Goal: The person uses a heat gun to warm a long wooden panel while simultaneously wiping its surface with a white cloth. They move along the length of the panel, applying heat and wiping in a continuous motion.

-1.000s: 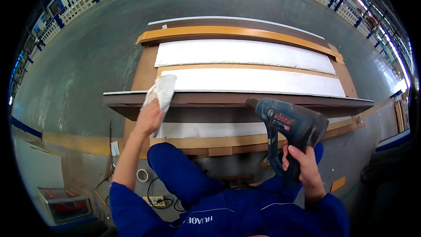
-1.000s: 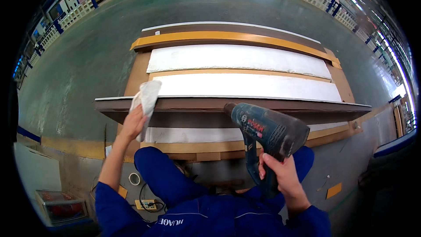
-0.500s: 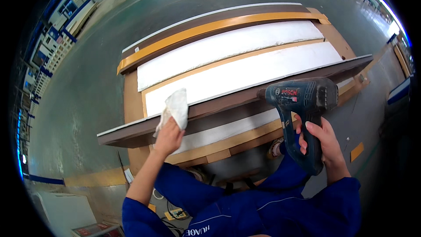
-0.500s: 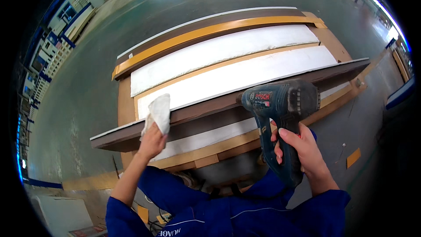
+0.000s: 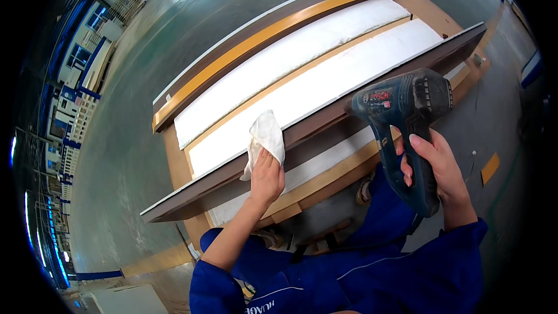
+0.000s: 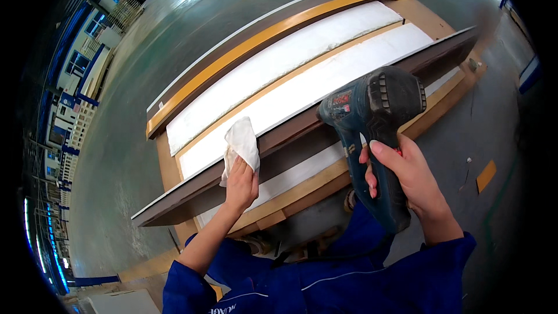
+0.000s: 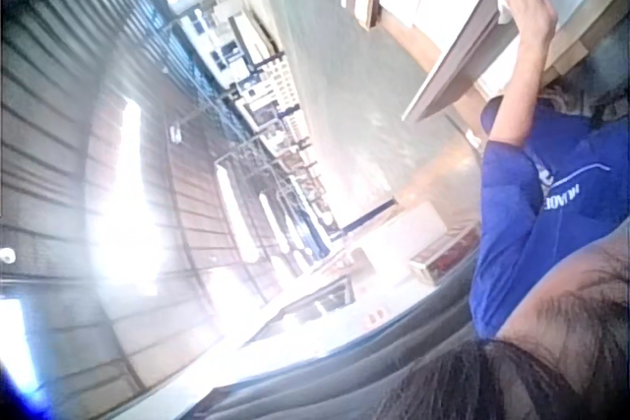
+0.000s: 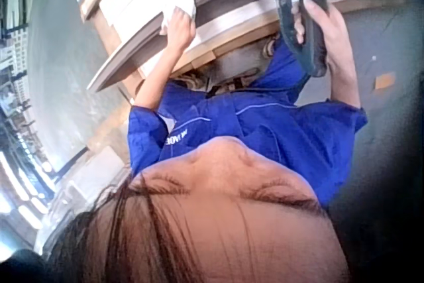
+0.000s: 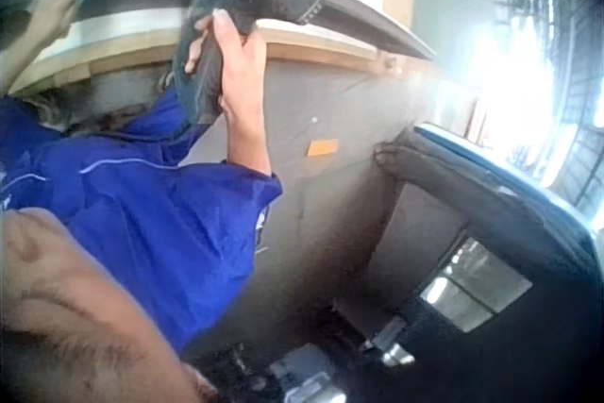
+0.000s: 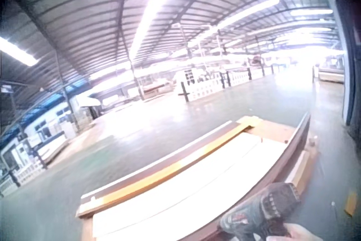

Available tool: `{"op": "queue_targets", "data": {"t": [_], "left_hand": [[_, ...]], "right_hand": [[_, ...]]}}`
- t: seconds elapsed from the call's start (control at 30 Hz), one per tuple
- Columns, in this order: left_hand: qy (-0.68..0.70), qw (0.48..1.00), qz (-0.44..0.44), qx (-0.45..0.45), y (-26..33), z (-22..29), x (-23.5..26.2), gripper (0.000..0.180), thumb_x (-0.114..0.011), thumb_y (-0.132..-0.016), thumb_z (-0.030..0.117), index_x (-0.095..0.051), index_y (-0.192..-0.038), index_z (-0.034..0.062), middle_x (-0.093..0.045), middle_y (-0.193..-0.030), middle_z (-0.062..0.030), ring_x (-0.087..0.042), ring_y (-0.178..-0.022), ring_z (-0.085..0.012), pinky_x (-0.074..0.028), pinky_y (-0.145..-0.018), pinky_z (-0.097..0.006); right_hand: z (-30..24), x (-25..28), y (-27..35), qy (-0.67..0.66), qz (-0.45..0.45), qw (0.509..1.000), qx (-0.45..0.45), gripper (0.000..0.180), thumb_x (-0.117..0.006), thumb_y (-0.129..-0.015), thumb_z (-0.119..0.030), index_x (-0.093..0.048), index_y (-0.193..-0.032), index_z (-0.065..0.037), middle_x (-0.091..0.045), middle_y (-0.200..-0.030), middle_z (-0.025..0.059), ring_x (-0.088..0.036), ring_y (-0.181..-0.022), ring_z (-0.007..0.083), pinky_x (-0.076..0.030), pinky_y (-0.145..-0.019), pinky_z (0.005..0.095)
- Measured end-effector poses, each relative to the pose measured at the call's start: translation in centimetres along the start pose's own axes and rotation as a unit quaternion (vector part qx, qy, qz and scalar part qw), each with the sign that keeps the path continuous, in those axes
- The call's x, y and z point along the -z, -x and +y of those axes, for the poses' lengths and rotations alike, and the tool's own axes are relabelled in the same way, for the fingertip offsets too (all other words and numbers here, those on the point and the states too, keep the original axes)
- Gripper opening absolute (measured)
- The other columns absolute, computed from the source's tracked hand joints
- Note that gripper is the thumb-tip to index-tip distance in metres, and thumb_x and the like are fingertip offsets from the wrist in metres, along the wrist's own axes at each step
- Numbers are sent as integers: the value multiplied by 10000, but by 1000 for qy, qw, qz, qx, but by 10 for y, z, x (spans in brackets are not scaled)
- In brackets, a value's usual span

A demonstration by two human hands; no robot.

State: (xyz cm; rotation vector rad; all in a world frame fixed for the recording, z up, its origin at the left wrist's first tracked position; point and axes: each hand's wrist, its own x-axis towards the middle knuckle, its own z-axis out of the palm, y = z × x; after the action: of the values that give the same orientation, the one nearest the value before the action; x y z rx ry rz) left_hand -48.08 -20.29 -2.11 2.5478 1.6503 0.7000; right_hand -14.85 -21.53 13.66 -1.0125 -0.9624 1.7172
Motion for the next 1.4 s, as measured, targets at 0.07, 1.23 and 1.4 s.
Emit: {"op": "queue_targets", "data": {"t": [0.07,1.23,1.4], "left_hand": [[-6,1000,-2,-5,-10,8,-6,448,-502,-695,-26,-478,-1135,-107,-479,-1175,-279,-430,-1140,-427,-334,-997,-444],[-5,993,112,-27,9,-24,-41,341,-508,-667,37,-556,-988,-66,-535,-1108,-237,-470,-1126,-335,-328,-1022,-389],[-47,984,174,-2,79,-71,17,323,-505,-665,17,-567,-970,-71,-567,-1069,-207,-505,-1084,-325,-362,-989,-375]], "right_hand": [[0,7,0,-13,1,1000,-1,222,-506,-889,-185,-457,-985,9,-534,-842,89,-550,-594,119,-489,-482,249],[10,-32,16,12,-16,1000,4,243,-532,-872,-142,-487,-1048,21,-523,-847,72,-522,-630,140,-459,-528,264],[29,-80,12,21,-59,997,-39,340,-519,-869,-113,-448,-1156,56,-515,-888,85,-504,-640,144,-437,-536,289]]}}
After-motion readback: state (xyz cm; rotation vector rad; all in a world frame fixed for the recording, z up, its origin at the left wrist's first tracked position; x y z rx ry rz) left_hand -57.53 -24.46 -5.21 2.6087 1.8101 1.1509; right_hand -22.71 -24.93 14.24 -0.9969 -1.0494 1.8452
